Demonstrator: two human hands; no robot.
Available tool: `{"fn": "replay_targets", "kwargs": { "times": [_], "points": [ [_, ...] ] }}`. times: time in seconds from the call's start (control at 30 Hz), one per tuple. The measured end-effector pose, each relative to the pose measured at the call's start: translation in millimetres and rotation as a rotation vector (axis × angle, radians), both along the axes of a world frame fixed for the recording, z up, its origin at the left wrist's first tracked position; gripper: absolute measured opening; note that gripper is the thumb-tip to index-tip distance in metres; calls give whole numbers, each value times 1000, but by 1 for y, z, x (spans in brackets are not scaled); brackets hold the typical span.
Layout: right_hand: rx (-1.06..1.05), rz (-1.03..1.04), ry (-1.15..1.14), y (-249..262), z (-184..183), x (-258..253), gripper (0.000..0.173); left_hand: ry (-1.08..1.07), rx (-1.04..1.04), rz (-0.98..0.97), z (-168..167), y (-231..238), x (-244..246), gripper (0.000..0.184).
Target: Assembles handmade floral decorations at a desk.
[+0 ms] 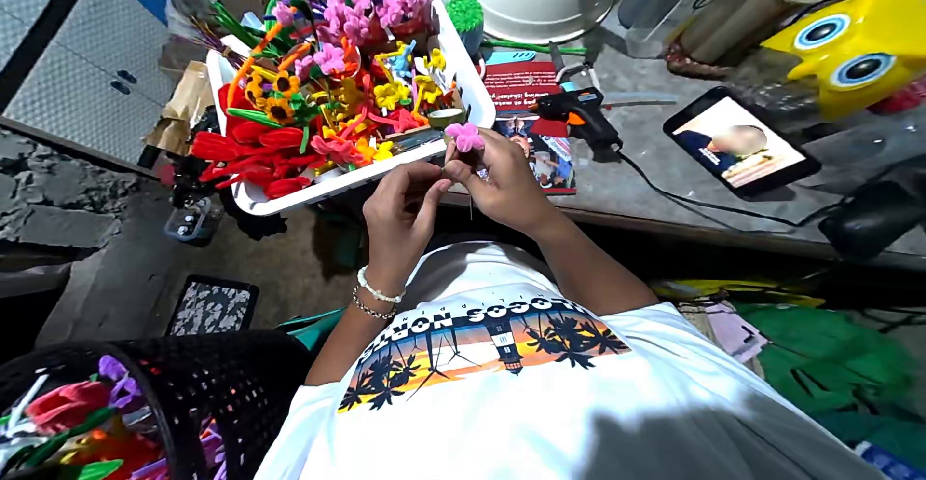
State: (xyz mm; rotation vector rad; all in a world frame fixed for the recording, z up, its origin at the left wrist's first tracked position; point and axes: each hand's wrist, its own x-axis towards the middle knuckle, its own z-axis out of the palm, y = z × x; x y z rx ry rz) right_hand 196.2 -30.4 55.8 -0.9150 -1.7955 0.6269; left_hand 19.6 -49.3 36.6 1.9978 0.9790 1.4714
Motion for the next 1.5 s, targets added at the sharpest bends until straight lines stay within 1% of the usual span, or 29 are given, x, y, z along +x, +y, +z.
{"fn": "replay_targets", "kwargs": {
  "times": [0.07, 0.17, 0.3, 0.37, 0.47, 0.53, 0.6, 0.73, 0.8, 0.93, 1.0, 1.07, 1.1, 1.13, 1.17, 1.2, 1.27, 1.3, 1.33, 1.37, 1.4, 1.43, 1.5],
  "points": [
    [6, -23, -28, 0, 1, 1, 18, 122, 130, 90, -1, 1, 1, 18],
    [25, -60, -51, -2, 2, -2, 16, 214, 225, 192, -4, 0, 4, 15],
    [53, -108, -69, -4, 4, -4, 16, 265, 258, 210, -6, -1, 4, 17],
    [51, -97, -65, -4, 5, -3, 13, 242, 240, 170, -8, 1, 1, 18],
    [22, -27, 7, -3, 6, -1, 12, 83, 102, 39, -12, 5, -5, 20],
    [14, 42, 67, -1, 6, 1, 16, -52, -16, -51, -8, 4, -6, 16],
    [-21, 136, 135, 2, 6, 4, 16, -165, -146, -142, -2, 2, -7, 11],
    [-216, 379, 350, 6, 5, 8, 16, -314, -345, -346, 5, -1, -13, 9],
    [-286, 451, 438, 5, 5, 8, 15, -386, -435, -424, 7, -2, -14, 8],
    [-336, 542, 494, 7, 3, 7, 15, -523, -645, -605, 9, -2, -17, 7],
    [-313, 579, 488, 8, 0, 8, 16, -592, -785, -743, 6, 1, -17, 8],
    [-268, 586, 451, 8, 0, 10, 17, -646, -871, -838, 3, 3, -15, 11],
    [-238, 570, 422, 8, 0, 11, 17, -644, -862, -823, 2, 3, -14, 11],
    [-196, 536, 385, 9, 0, 12, 16, -614, -808, -748, 1, 3, -13, 9],
    [-143, 482, 343, 10, 0, 12, 16, -553, -709, -627, 0, 2, -11, 7],
    [-88, 407, 293, 10, -2, 12, 15, -463, -565, -486, -2, 1, -9, 6],
    [14, 242, 190, 10, -4, 9, 14, -217, -200, -218, -8, 4, -5, 10],
    [43, 184, 161, 10, -3, 7, 13, -100, -42, -108, -12, 6, -4, 13],
    [56, 145, 144, 8, -3, 4, 13, -23, 61, -28, -14, 7, -4, 15],
    [59, 130, 134, 7, -2, 2, 13, 2, 110, 12, -16, 7, -4, 17],
    [61, 134, 131, 6, -1, 1, 13, -23, 106, 7, -16, 7, -4, 17],
    [62, 149, 137, 6, 0, 1, 13, -87, 48, -43, -14, 5, -4, 14],
    [49, 207, 181, 6, 3, 3, 13, -282, -194, -219, -5, -1, -5, 9]
  ]
}}
